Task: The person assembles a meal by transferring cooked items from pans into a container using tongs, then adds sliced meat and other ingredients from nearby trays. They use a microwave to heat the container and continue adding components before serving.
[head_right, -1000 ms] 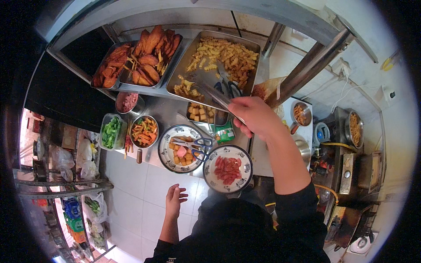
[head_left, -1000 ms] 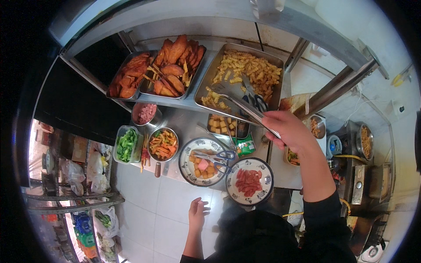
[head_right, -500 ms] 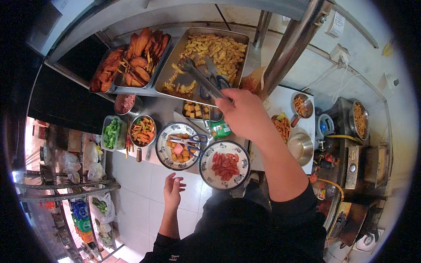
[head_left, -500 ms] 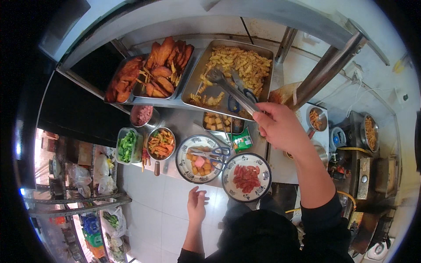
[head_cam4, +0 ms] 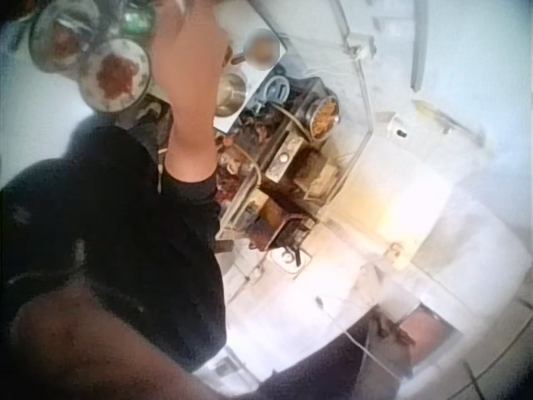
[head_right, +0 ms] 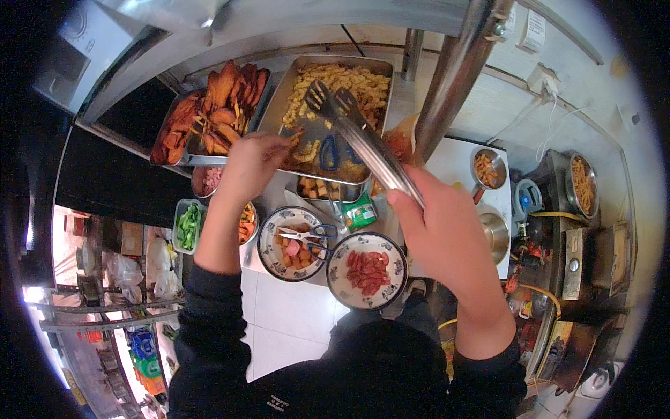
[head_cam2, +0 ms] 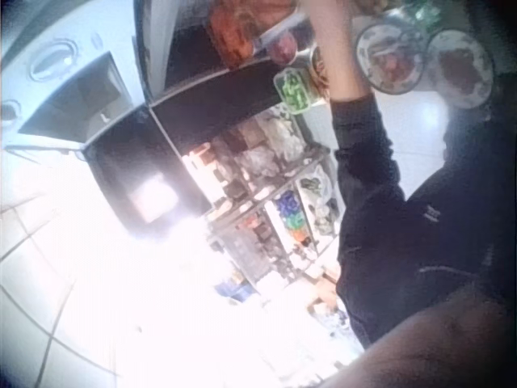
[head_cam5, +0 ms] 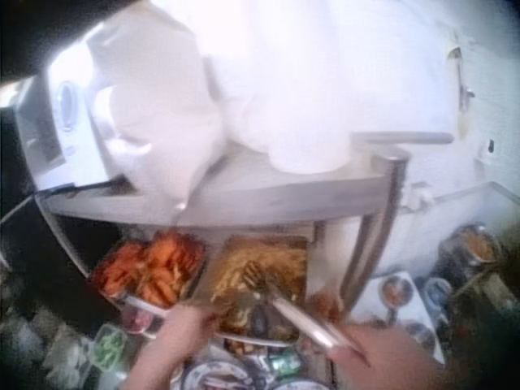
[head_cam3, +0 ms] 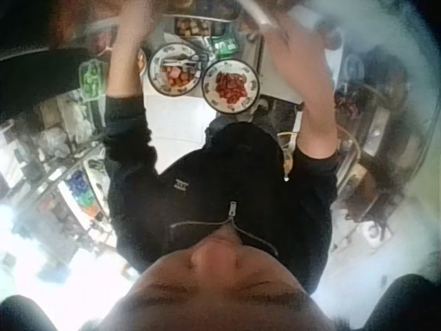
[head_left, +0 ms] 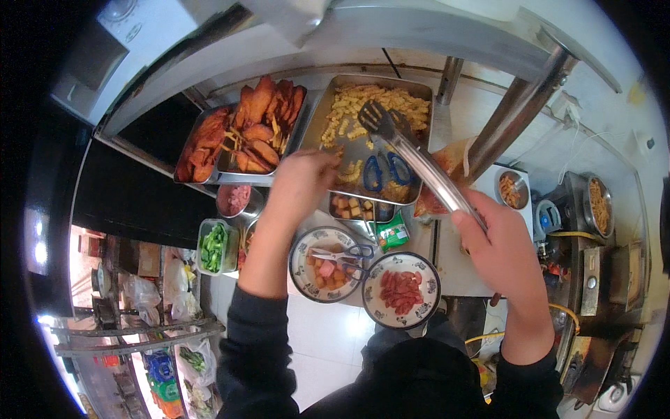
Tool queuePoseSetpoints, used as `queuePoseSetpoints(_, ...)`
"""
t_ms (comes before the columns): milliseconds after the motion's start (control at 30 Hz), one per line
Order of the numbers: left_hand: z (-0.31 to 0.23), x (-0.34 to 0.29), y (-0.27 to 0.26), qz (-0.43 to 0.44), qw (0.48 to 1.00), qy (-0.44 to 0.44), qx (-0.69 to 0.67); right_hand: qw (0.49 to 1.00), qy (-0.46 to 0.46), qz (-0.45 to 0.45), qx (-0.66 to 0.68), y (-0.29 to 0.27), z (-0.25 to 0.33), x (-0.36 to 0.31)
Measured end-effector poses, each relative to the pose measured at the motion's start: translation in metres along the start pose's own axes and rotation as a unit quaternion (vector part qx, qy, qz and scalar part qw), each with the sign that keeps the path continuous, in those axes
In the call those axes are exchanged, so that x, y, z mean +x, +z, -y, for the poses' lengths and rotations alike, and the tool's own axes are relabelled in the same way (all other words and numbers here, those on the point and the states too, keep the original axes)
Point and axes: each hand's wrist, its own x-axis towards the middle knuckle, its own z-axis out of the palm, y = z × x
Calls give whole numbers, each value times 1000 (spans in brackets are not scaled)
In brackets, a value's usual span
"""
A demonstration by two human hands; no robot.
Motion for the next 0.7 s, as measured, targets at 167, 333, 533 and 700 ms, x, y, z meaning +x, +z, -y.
queuePoseSetpoints(167, -6, 63, 34, 273, 946, -23, 172, 998, -27, -10, 57, -3, -6, -25)
queuePoseSetpoints(333, 23, 76, 40, 232, 965, 14, 119, 995, -31, 14, 98, -17, -28, -53)
queuePoseSetpoints(533, 5, 33, -9, -26, 961, -162, -221, 938, 113, 131, 300, -74, -121, -142)
queuePoseSetpoints(700, -110, -88, 23, -18, 917, -164, -362, 867, 164, -9, 470, -104, -231, -225)
